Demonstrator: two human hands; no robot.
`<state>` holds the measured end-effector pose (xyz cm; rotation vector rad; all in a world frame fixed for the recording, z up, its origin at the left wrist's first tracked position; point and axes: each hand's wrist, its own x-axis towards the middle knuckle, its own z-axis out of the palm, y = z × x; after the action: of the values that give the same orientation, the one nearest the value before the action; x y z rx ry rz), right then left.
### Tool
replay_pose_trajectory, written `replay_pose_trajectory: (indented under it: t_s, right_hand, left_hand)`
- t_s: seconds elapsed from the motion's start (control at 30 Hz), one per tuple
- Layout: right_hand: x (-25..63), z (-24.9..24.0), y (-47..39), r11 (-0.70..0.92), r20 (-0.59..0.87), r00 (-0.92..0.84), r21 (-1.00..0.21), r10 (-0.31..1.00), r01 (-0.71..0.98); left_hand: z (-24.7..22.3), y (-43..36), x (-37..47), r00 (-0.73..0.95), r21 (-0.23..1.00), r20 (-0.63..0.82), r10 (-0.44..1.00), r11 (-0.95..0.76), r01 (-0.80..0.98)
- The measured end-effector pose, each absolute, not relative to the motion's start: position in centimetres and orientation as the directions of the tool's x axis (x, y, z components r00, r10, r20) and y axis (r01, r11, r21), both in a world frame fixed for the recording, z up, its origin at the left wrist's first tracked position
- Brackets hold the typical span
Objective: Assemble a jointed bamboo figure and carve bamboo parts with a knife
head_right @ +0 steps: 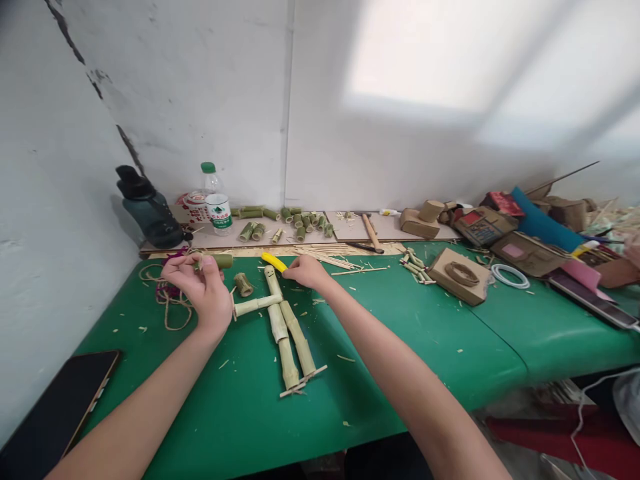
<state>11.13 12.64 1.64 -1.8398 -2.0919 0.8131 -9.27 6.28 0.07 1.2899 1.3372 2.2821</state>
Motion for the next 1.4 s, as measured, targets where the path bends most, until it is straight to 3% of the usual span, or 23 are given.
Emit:
replay_pose_trajectory:
  t_s: [0.23,0.37,0.4,0.47,0.53,0.6,0.77,1.13,1.3,1.4]
  right_hand:
    - [7.8,1.8,13.4,0.069,-0.105,-0.221,-0.750,0.970,0.658]
    - [9.9,1.7,12.3,0.150,-0.001,-0.232,-0.758,0.973,0.635]
    - [11.7,1.6,11.9,0.171,0.029,-0.222,-0.732,0.975,0.660]
    - [16.0,1.2,10.8,0.222,0.134,-0.178,-0.498,0.975,0.838]
    - [20.7,0.9,9.8,0.132,0.146,-0.095,-0.271,0.985,0.953]
    - [24.7,0.6,9.2,0.102,0.107,-0.089,-0.120,0.990,0.987]
    - [28.2,0.3,9.3,0.160,0.090,-0.160,0.008,0.983,0.987]
    - [20.0,-0.1,12.4,0.373,0.117,-0.362,-0.091,0.925,0.923]
    - [14.9,-0.6,14.1,0.461,0.128,-0.446,-0.128,0.886,0.878]
    - [13.5,-0.9,14.5,0.508,0.129,-0.493,-0.146,0.861,0.849]
  left_hand:
    - [0.0,5.1,-8.9,-0.301,0.494,0.864,0.403,-0.790,0.363]
    - [-1.0,5.0,-8.7,-0.194,0.445,0.896,0.401,-0.809,0.384]
    - [-1.1,4.9,-8.6,-0.193,0.453,0.892,0.410,-0.805,0.384]
    - [-1.2,4.9,-8.4,-0.214,0.487,0.874,0.437,-0.791,0.371]
    - [-1.2,4.9,-8.3,-0.223,0.510,0.860,0.458,-0.789,0.343]
    - [-1.3,4.9,-8.2,-0.195,0.496,0.868,0.457,-0.805,0.324]
    - [-1.5,4.7,-8.0,-0.143,0.475,0.880,0.453,-0.825,0.308]
    - [-1.7,4.8,-8.0,-0.123,0.510,0.858,0.498,-0.799,0.318]
    - [-2.1,4.6,-8.1,-0.016,0.434,0.885,0.465,-0.812,0.390]
    - [-2.2,4.6,-8.0,-0.075,0.431,0.894,0.442,-0.799,0.418]
